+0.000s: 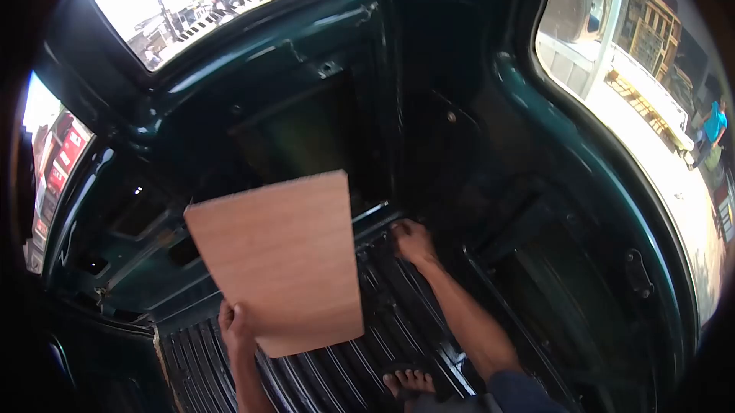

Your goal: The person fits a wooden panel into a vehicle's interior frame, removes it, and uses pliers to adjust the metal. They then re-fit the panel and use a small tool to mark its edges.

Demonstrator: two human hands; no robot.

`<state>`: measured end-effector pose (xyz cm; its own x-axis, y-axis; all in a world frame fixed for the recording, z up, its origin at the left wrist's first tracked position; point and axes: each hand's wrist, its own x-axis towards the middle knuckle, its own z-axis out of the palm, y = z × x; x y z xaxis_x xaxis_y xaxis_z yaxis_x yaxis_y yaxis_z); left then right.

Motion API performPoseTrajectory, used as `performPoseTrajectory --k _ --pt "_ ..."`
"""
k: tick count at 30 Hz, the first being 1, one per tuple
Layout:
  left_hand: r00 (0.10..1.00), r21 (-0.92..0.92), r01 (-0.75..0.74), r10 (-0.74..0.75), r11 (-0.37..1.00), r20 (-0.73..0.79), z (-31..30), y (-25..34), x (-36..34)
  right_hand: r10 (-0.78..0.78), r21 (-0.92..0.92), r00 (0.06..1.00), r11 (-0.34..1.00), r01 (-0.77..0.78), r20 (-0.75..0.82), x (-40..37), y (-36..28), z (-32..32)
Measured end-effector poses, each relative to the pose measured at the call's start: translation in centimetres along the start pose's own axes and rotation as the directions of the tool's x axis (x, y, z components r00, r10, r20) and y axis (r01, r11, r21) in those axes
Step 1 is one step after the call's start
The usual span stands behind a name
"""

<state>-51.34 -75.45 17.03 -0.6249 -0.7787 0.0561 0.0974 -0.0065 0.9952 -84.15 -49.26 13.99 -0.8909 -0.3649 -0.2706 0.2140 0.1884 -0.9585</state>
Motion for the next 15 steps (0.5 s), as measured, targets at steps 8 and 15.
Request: performPoseTrajectory --k 8,15 --pt "0.987 -0.085 0.113 -0.122 0.990 -0.104 -8.3 -2.3 -6.0 -0.160 -0.608 0.987 0.782 0.135 0.014 4.8 2.2 5.4" --pt "0.957 -0.008 0.099 -0.098 0.995 -0.274 -8.0 -2.0 -8.1 -0.253 -0.657 0.961 0.743 0.123 -0.107 6.5 1.5 7.4"
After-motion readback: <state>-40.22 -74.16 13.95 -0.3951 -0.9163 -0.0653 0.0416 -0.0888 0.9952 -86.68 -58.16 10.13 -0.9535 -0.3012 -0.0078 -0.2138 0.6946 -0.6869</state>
